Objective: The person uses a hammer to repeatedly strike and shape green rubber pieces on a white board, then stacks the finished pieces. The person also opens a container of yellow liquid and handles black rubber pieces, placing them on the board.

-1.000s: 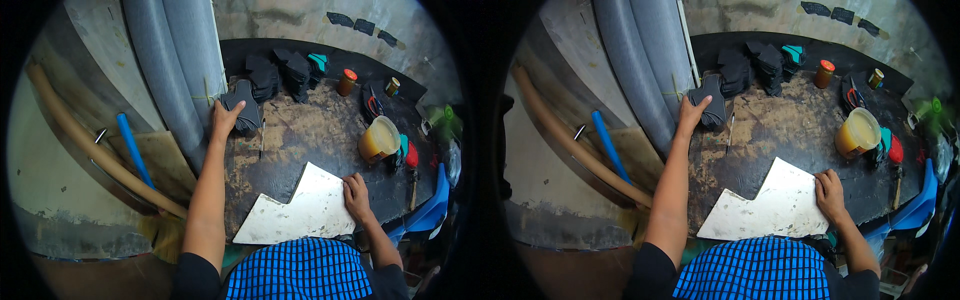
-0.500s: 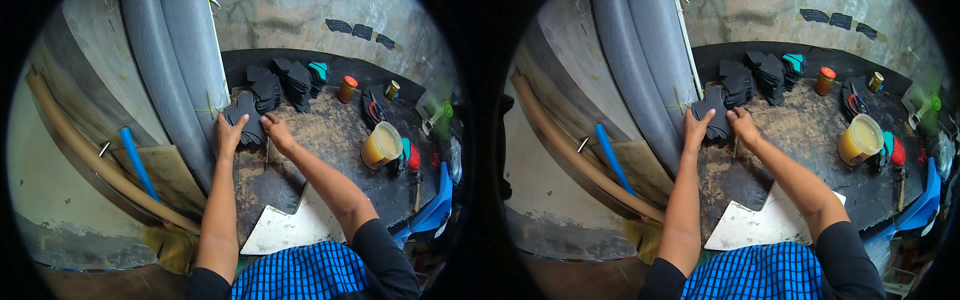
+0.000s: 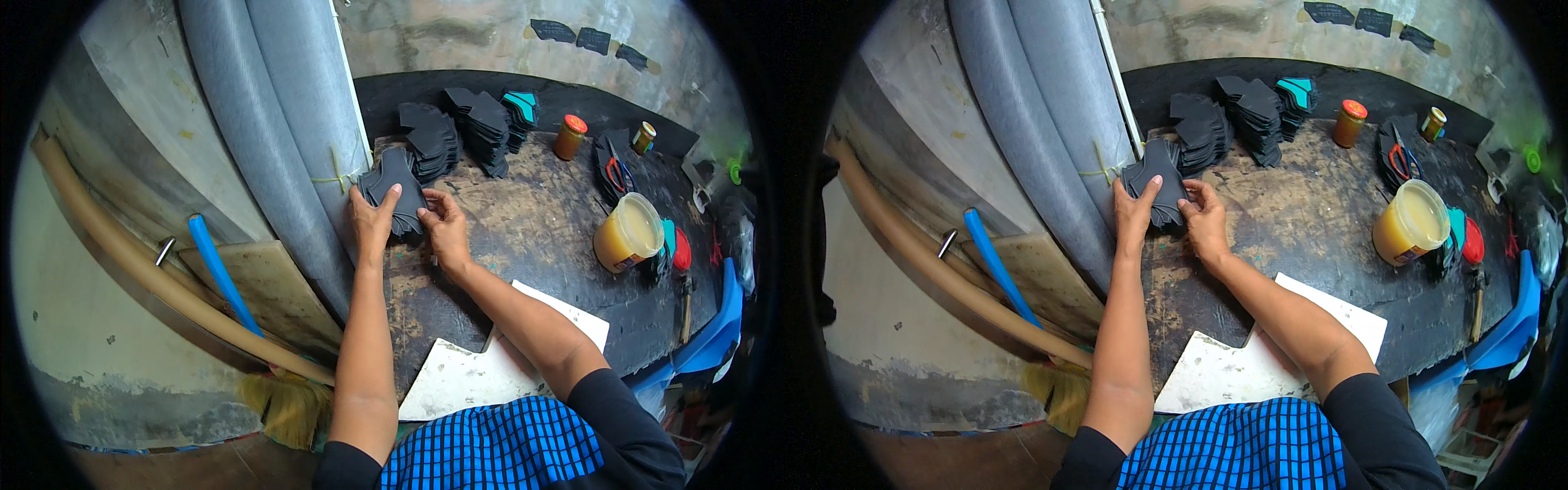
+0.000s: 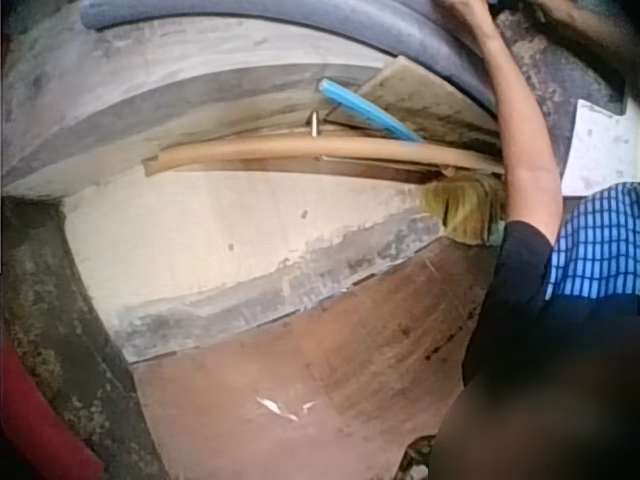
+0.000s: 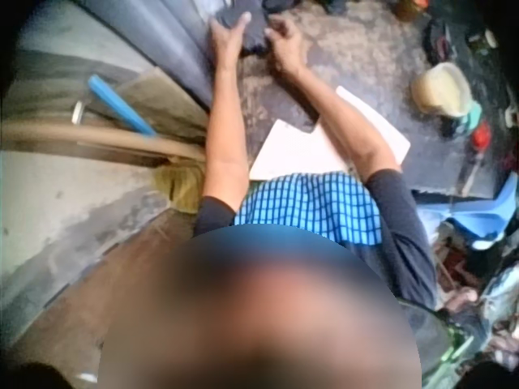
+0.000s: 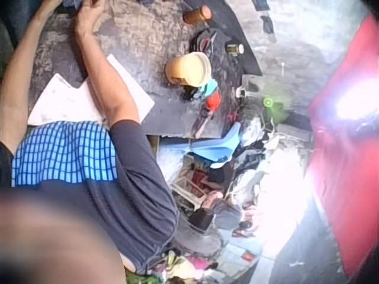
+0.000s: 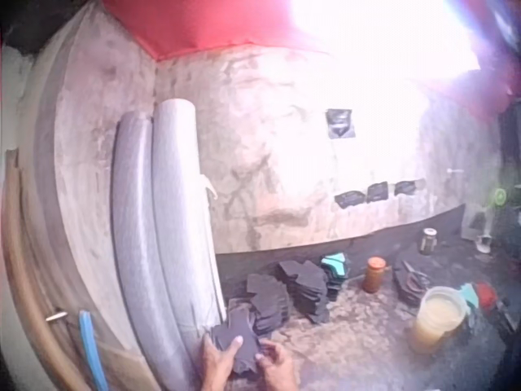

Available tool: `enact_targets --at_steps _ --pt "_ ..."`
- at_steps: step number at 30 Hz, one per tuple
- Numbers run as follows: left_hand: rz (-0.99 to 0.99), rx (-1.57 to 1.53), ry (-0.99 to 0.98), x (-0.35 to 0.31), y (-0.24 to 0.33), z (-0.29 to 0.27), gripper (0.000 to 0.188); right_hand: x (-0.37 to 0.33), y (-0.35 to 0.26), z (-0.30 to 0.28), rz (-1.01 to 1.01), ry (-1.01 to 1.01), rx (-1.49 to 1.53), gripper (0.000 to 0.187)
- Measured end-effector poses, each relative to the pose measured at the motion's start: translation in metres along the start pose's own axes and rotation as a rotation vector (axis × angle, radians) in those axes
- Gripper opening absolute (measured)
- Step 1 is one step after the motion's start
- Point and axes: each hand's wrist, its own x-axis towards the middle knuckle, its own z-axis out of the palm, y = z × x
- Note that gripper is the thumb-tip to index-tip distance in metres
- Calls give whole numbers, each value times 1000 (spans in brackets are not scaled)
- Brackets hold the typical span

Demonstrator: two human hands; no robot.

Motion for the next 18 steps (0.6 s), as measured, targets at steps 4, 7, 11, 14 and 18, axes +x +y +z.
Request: enact_targets --at_steps 4,7,11,14,18 --pt "0 2 20 1 -2 2 61 9 -1 0 29 -27 -134 37" --pt "-30 -121 -16 3 3 -2 62 24 -9 3 218 -104 -214 42" --pt "-166 -250 -190 5 13 -17 82 30 -16 12 517 -306 -47 55" --pt "-234 -366 -191 -7 22 -30 83 24 -19 25 547 -282 -142 61" --pt "-329 -335 -108 -39 44 -45 84 9 -33 23 667 -253 -201 60"
